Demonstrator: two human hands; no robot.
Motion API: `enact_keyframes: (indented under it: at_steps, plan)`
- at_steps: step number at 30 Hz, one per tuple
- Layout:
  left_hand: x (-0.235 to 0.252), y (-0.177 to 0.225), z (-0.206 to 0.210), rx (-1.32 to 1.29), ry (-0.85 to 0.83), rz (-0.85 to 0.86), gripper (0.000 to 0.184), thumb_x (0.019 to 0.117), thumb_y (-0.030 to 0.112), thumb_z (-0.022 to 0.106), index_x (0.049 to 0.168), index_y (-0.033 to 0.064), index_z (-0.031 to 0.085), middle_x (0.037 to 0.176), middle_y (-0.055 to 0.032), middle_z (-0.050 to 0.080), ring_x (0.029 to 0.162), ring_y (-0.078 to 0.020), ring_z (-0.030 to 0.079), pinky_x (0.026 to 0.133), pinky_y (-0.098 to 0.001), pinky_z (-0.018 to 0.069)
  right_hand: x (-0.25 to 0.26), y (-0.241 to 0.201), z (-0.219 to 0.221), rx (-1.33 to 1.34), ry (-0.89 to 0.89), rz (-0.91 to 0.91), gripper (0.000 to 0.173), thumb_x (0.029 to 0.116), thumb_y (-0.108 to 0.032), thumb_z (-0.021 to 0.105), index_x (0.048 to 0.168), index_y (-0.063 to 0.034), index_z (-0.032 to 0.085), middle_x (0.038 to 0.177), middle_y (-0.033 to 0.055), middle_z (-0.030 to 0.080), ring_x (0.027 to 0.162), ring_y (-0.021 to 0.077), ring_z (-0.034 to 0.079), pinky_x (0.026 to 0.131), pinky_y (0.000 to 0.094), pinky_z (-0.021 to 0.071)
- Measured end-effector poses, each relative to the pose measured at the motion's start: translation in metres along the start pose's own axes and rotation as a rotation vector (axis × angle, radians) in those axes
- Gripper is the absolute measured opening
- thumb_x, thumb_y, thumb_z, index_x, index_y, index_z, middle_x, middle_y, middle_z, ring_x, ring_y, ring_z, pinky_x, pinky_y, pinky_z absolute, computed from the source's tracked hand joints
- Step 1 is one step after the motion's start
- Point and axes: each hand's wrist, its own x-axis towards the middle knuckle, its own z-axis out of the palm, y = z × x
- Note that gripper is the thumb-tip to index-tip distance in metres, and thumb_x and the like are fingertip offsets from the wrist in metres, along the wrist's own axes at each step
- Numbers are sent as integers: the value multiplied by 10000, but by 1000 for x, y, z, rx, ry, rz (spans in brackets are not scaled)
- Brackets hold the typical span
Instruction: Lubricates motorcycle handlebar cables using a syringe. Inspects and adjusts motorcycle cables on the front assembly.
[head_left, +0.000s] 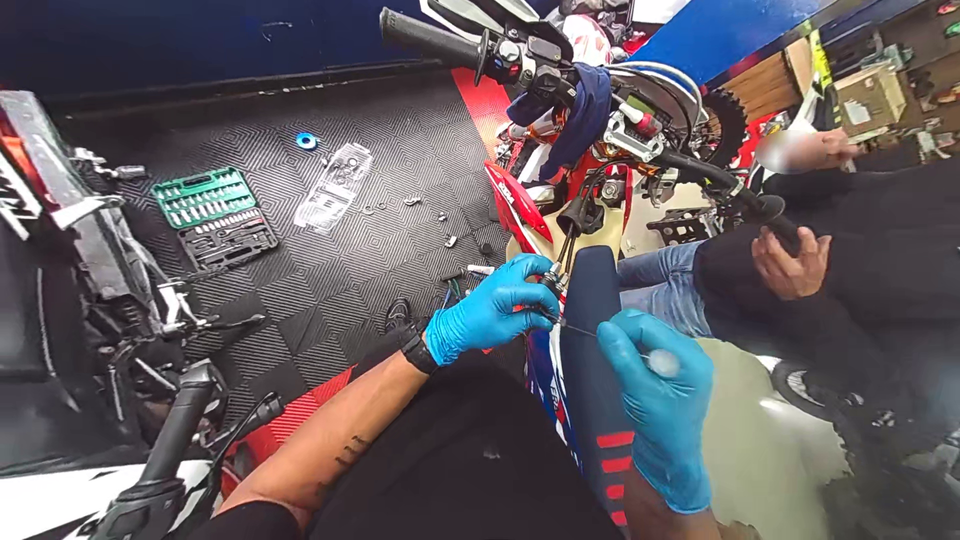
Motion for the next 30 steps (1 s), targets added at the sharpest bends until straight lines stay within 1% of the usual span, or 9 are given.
enact_keyframes:
  at_steps: [4,8,11,14,19,23,26,28,30]
  plan:
    - [0,2,-1,-10,19,-14,140,970,212,697,957,89,762,1239,-170,627,1294,-209,517,1124,-361,402,7,2,-2,-72,-37,-60,233,969,-114,639,740,-75,616,709,-41,593,671,-19,560,597,128,464]
    - [1,6,-1,20,21,-21,145,973,221,694,974,92,759,1228,-173,631,1282,-216,529,1113,-370,413,4,18,9,-104,-111,-49,239,963,-124,646,736,-49,627,692,-25,576,645,-20,535,577,121,445]
    - [-1,4,-1,30,11,-19,149,970,221,693,962,89,761,1224,-179,629,1284,-223,525,1115,-367,412,4,10,5,-104,-85,-37,258,965,-121,647,716,-64,609,670,-38,563,622,-24,521,558,124,430]
    - [-2,4,0,26,17,-25,152,976,222,689,954,87,756,1233,-177,625,1298,-223,515,1126,-367,399,10,-3,-2,-102,-44,-62,240,956,-115,655,723,-74,613,675,-50,580,641,-32,546,577,122,454]
    - [-1,6,-3,55,24,-51,134,966,205,696,965,86,758,1226,-172,635,1286,-225,527,1124,-386,401,7,14,12,-95,-116,-7,224,959,-130,647,747,-58,632,671,-49,563,609,-42,510,546,112,423]
    - [-3,6,-2,51,29,-54,136,967,213,699,963,92,761,1225,-172,638,1297,-231,523,1131,-396,399,10,-4,0,-124,-61,-62,244,948,-117,662,713,-69,617,668,-48,582,633,-36,543,568,117,445]
    - [-1,7,-3,55,37,-56,143,967,215,696,964,85,756,1219,-169,639,1297,-226,516,1132,-391,391,11,5,6,-112,-83,-44,229,949,-110,655,728,-60,622,673,-51,576,618,-47,519,552,109,427]
    - [1,9,-2,74,35,-53,144,966,211,699,968,80,759,1215,-180,641,1286,-233,530,1122,-390,407,9,13,13,-120,-112,-25,224,946,-112,645,730,-54,620,662,-49,554,601,-53,495,540,101,407]
    - [-2,8,-1,72,33,-67,141,962,213,702,972,86,765,1217,-173,638,1275,-226,535,1114,-387,411,8,10,8,-147,-107,-41,240,951,-110,649,721,-51,619,658,-41,558,602,-40,502,542,112,411]
